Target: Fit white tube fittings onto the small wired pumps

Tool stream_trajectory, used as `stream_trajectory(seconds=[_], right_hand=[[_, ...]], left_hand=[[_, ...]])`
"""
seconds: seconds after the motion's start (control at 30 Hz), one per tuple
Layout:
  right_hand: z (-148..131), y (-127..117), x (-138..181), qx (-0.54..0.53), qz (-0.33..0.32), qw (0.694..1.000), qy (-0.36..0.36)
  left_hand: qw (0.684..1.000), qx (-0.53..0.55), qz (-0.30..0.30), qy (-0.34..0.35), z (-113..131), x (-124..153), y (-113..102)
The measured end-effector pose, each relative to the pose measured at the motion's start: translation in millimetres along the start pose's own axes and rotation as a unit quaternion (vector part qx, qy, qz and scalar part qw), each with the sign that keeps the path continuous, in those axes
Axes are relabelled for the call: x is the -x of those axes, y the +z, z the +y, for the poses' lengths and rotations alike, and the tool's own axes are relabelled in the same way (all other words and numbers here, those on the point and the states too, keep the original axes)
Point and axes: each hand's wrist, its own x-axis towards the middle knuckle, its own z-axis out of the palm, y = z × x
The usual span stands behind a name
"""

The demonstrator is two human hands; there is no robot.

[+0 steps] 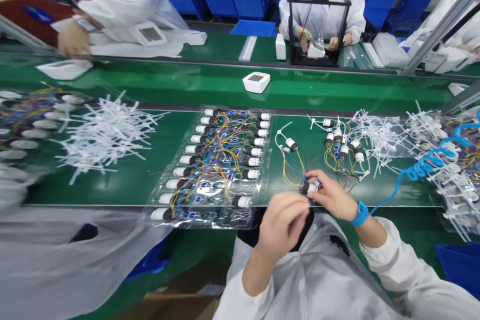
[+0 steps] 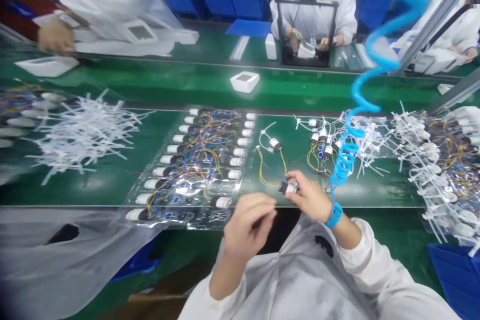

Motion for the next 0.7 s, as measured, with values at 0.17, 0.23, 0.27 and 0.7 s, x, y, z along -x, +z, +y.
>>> stream_trajectory(seconds=[0.17, 0.23, 0.27, 0.7], right_hand=[[-9, -2, 3, 0.095, 0.008, 0.993, -0.075], [-10, -4, 5, 0.115, 0.013, 0.991, -0.074], [-10, -5, 7, 0.124, 0.013, 0.989, -0.073], [-5, -5, 7, 0.051, 0.012, 0.996, -0.078]], left_hand=[[0.974, 0.003, -0.223, -0.041, -11, -26, 14], [0.968, -0.002, -0.241, -0.065, -21, -26, 24], [0.967, 0.004, -0.246, -0.069, -26, -25, 29], [0.955, 0.1, -0.232, -0.152, -32, -23, 21]])
